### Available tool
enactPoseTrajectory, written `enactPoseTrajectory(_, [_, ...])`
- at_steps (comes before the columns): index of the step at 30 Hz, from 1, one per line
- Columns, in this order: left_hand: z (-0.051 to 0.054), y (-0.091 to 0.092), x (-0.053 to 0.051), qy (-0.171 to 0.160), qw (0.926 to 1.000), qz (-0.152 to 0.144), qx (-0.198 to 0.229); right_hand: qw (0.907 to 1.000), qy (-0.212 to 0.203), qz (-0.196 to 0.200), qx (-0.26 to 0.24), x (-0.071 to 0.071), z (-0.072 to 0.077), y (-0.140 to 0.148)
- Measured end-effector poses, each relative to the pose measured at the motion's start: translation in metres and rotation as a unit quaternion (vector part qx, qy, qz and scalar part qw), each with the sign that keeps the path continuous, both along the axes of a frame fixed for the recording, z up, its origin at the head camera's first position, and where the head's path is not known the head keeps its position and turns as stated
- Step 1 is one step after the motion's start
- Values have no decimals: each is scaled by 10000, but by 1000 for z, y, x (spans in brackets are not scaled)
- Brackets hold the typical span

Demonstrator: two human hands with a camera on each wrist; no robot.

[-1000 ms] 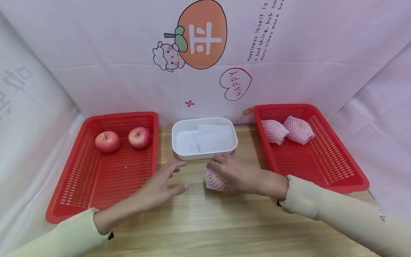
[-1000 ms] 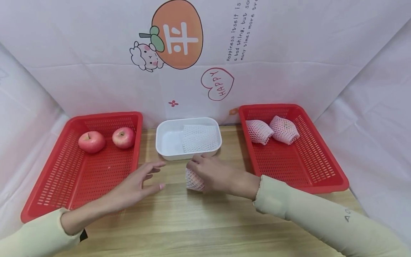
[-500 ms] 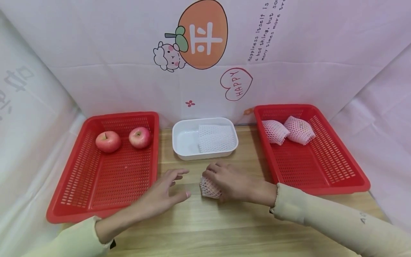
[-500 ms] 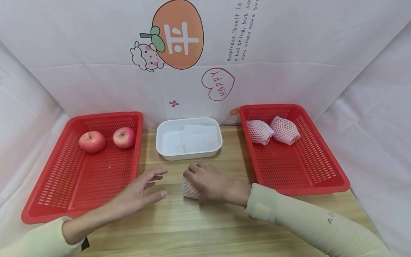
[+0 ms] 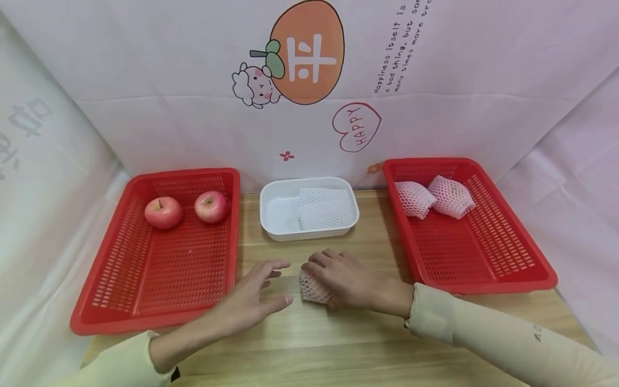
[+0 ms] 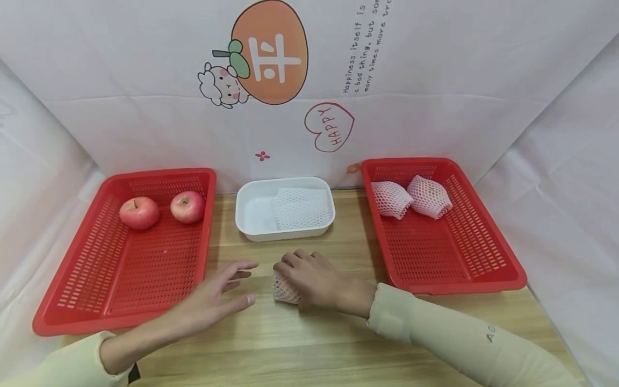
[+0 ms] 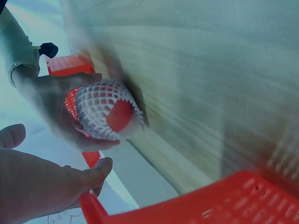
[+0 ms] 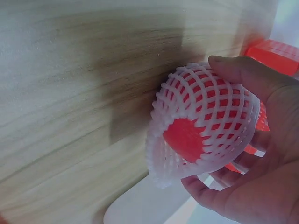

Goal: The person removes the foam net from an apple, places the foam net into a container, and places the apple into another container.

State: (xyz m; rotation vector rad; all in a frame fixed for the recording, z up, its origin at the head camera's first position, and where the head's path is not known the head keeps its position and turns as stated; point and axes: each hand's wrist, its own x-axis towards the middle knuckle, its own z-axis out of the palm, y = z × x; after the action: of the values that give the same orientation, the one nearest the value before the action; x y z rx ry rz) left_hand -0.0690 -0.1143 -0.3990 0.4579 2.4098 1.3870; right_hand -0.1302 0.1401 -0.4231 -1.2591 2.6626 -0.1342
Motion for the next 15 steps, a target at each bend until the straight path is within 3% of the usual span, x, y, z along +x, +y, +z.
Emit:
enactPoseTrajectory(7, [-13,5,8,-34,9998,-103,143,9991,-221,-152,-316,4,-4,8])
enactPoseTrajectory(15, [-23,9,11,-305,9985,7,448,9967,-399,-376,-592,6,-5,13])
